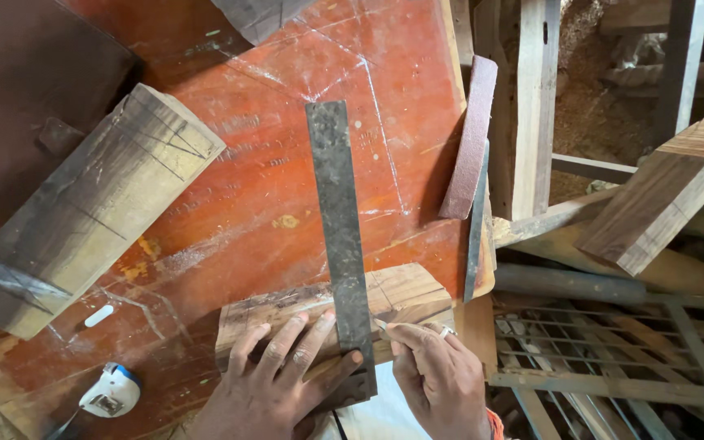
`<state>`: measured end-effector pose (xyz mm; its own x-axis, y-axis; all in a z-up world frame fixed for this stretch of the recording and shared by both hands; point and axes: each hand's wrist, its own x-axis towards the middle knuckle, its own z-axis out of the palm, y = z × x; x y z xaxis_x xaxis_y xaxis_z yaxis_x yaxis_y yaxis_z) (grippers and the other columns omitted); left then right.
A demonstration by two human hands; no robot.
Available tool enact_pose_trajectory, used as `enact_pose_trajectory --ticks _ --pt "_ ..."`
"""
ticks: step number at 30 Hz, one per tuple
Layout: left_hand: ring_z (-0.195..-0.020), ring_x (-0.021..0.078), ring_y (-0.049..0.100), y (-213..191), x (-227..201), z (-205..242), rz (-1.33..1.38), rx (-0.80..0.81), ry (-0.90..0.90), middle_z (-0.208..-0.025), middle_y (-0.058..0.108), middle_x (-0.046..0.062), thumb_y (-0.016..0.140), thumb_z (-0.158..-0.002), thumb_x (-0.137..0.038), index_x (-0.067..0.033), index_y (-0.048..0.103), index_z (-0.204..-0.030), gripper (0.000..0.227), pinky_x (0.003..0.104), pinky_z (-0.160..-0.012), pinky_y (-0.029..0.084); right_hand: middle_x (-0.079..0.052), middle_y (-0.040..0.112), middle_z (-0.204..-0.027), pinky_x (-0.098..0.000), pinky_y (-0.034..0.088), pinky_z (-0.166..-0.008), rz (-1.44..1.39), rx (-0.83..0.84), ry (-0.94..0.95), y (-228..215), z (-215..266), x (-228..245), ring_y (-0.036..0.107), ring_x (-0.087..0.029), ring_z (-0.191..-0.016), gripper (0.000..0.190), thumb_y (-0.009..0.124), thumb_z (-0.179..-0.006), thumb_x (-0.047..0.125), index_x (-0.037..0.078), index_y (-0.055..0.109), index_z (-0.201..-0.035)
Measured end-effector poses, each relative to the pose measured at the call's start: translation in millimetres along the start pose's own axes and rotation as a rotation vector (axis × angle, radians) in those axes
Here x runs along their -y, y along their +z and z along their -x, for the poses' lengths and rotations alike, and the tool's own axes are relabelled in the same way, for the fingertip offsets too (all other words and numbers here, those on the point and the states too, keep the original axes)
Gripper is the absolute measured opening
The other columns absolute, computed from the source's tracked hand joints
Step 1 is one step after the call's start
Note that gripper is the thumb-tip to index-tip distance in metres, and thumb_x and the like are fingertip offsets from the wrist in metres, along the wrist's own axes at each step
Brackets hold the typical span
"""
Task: The person measures and marks a small wooden block using a try square and a pencil. They repeatedly reposition the square to draw straight lines on the wood's surface.
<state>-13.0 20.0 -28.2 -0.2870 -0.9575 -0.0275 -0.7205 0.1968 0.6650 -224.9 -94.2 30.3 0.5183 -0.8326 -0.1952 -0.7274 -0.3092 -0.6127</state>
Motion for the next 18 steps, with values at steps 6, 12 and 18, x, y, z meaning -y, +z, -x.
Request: enact_pose_trajectory --ticks 6,12,18 --pt "-0.144 0.0302 0.03 -0.3 1.7 -0.1 0.124 0.017 -0.011 -0.16 0.033 0.013 0.064 -0.08 -0.053 -0.0282 0.054 -0.147 0.072 0.059 -0.113 0.022 -0.011 0.074 -0.092 -0.0355 0.055 -0.068 0.011 0.01 -0.005 0.2 -3.0 4.4 0.071 -0.029 -0.077 0.021 0.071 -0.086 -0.003 0.001 0.066 -0.106" --pt "-0.146 0.0303 0.028 -2.4 1.4 -0.9 0.143 0.062 -0.017 -0.16 0.031 0.014 0.066 -0.078 -0.056 -0.028 0.052 -0.148 0.077 0.059 -0.112 0.02 -0.011 0.073 -0.092 -0.0358 0.055 -0.068 0.022 0.027 -0.01 -1.4 -5.7 6.1 0.071 -0.029 -0.077 0.022 0.071 -0.086 -0.003 0.0 0.066 -0.106" --pt "-0.145 0.0297 0.028 -2.3 1.6 -1.3 0.139 0.054 -0.01 -0.16 0.031 0.013 0.063 -0.08 -0.057 -0.0282 0.049 -0.15 0.077 0.058 -0.112 0.02 -0.01 0.073 -0.092 -0.0363 0.055 -0.067 0.074 0.041 -0.017 -1.7 -8.2 9.3 0.071 -0.028 -0.077 0.023 0.073 -0.085 -0.001 0.002 0.066 -0.107"
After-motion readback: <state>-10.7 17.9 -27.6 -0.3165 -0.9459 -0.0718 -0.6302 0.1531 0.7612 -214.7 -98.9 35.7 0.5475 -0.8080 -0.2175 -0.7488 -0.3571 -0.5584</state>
